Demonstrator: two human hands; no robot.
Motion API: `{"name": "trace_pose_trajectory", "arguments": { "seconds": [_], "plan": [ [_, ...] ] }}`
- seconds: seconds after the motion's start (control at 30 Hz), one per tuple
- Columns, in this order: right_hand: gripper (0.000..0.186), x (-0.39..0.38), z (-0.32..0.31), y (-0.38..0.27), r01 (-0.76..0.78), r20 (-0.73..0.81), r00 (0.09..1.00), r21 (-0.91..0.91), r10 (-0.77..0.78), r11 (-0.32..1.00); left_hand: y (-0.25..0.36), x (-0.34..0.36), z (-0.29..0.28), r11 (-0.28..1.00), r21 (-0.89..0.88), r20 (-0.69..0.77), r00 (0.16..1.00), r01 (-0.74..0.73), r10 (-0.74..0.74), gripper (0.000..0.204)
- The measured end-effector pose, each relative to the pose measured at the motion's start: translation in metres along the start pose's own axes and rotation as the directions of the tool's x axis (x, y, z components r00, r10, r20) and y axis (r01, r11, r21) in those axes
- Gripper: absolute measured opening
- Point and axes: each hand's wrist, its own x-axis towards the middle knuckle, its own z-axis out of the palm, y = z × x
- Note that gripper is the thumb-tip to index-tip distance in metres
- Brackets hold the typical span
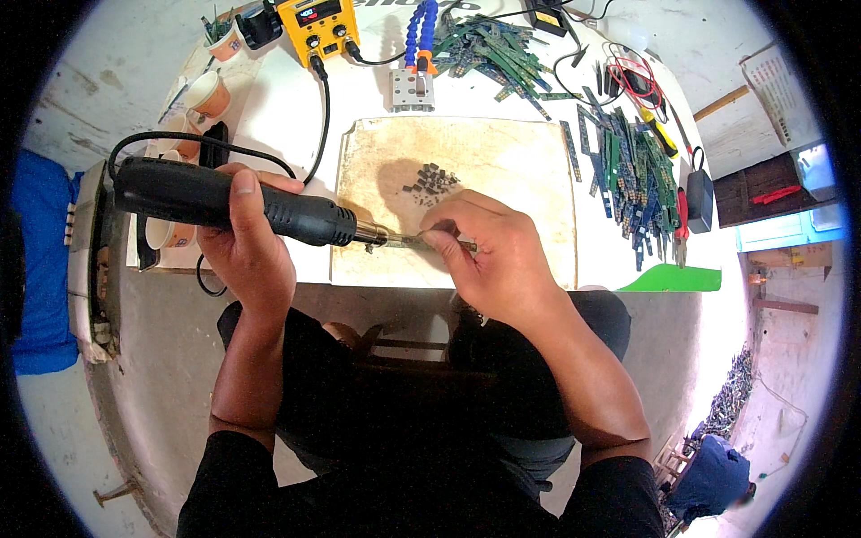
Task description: The person uses a hot air gun to heat a circuit board while holding it with tweezers. They remove small electronic components from the board and place them onto a work mat. The person repeats this process for multiple components on the same board.
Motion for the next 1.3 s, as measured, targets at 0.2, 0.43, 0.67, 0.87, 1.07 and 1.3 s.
{"name": "trace_pose_trajectory", "arguments": {
  "seconds": [0.2,0.43,0.67,0.87,1.07,1.3],
  "plan": [
    [0.010,0.000,0.000,0.001,0.008,-0.002,1.000,0.010,-0.008,1.000,0.000,-0.002,0.000,0.990,-0.139,-0.003,0.999,0.033,-0.034,0.016],
    [0.010,0.001,0.000,0.000,-0.002,-0.002,1.000,0.010,0.002,1.000,0.001,-0.002,0.003,0.999,-0.045,0.016,1.000,0.010,-0.009,0.021],
    [0.011,0.001,0.000,0.001,0.009,-0.011,1.000,0.020,-0.009,1.000,0.000,-0.002,0.005,0.992,-0.117,-0.023,0.999,0.042,-0.045,0.016],
    [0.011,0.001,-0.001,-0.001,0.014,-0.014,1.000,-0.003,-0.014,1.000,0.004,-0.002,0.005,0.984,-0.167,-0.046,0.996,0.063,-0.072,0.013],
    [0.012,0.001,-0.008,0.001,0.020,-0.053,0.998,-0.063,-0.024,0.998,0.005,-0.002,0.005,0.983,-0.164,-0.039,0.995,0.086,-0.093,0.014],
    [0.011,-0.001,-0.031,0.004,-0.086,-0.073,0.994,-0.099,0.079,0.991,0.007,-0.006,0.012,0.999,-0.023,-0.007,1.000,0.025,-0.025,0.027]
  ]
}}
